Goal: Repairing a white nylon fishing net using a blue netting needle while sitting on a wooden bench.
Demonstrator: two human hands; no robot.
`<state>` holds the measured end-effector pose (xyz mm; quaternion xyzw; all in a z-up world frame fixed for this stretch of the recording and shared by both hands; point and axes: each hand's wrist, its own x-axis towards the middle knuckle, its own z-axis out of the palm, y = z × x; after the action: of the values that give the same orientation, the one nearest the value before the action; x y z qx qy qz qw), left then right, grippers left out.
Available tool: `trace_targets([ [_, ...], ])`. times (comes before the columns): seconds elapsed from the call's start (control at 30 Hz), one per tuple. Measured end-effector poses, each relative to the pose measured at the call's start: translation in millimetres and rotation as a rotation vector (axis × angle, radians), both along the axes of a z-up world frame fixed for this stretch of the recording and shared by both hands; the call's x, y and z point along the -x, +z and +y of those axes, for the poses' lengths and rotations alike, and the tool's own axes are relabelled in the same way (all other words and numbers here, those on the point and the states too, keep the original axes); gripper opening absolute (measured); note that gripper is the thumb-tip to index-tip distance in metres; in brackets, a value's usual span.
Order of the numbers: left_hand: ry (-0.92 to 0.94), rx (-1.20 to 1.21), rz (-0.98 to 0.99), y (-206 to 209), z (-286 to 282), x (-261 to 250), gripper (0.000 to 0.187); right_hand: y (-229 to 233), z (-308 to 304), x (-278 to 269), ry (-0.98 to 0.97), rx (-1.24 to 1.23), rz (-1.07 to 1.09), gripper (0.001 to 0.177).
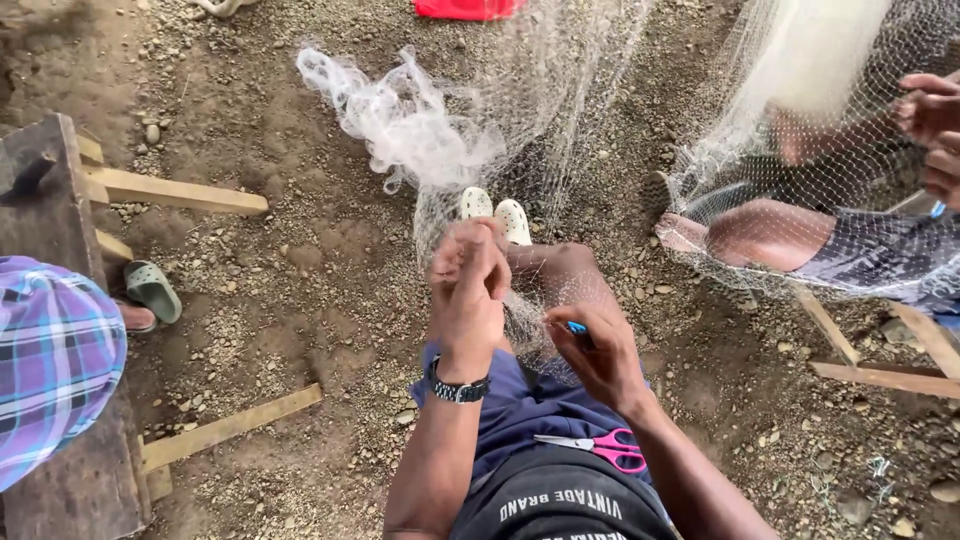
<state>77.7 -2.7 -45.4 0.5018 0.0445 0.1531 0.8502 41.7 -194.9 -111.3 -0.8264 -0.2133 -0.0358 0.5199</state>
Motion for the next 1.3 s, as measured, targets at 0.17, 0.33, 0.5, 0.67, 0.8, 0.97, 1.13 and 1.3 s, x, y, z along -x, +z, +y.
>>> trace_targets([
  [0.17, 0.153, 0.128, -0.121, -2.7, -8.2, -1.9, 0.019, -3.2, -0.3, -1.5, 0.019, -0.020, 0.002, 0.014],
  [0.33, 0.091, 0.357, -0.195, -18.3, -12.4, -3.8, 0.014, -22.3, -5.7, -1.8, 0.026, -0.016, -0.005, 0.014],
  [0.5, -0.032, 0.528, -0.239, -27.3, -10.3, -2.7, 0.014, -27.1, -4.6, -1.0, 0.040, -0.043, 0.006, 0.014],
  [0.67, -0.069, 0.624, -0.174, -78.3, -16.2, -4.4, 0.018, -37.3, -6.4, -1.1, 0.060, -0.045, 0.035, 0.013],
  [0.8, -0.084, 0.675, -0.165, -78.6, -15.5, -3.0, 0.020, -22.9, -2.8, -1.3, 0.069, -0.051, 0.030, 0.015],
  [0.97, -0.079, 0.656, -0.190, -92.5, -14.7, -8.1, 0.015, -24.4, -3.1, 1.0, 0.054, -0.028, 0.044, 0.016],
  [1.13, -0.077, 0.634, -0.188, -92.6, -14.4, -5.4, 0.016, -27.4, -4.3, 2.0, 0.045, -0.026, 0.037, 0.016],
  [1.3, -0.108, 0.613, -0.180, -63.9, -7.6, -3.0, 0.016, -24.9, -2.3, 2.2, 0.045, -0.031, 0.042, 0.017],
])
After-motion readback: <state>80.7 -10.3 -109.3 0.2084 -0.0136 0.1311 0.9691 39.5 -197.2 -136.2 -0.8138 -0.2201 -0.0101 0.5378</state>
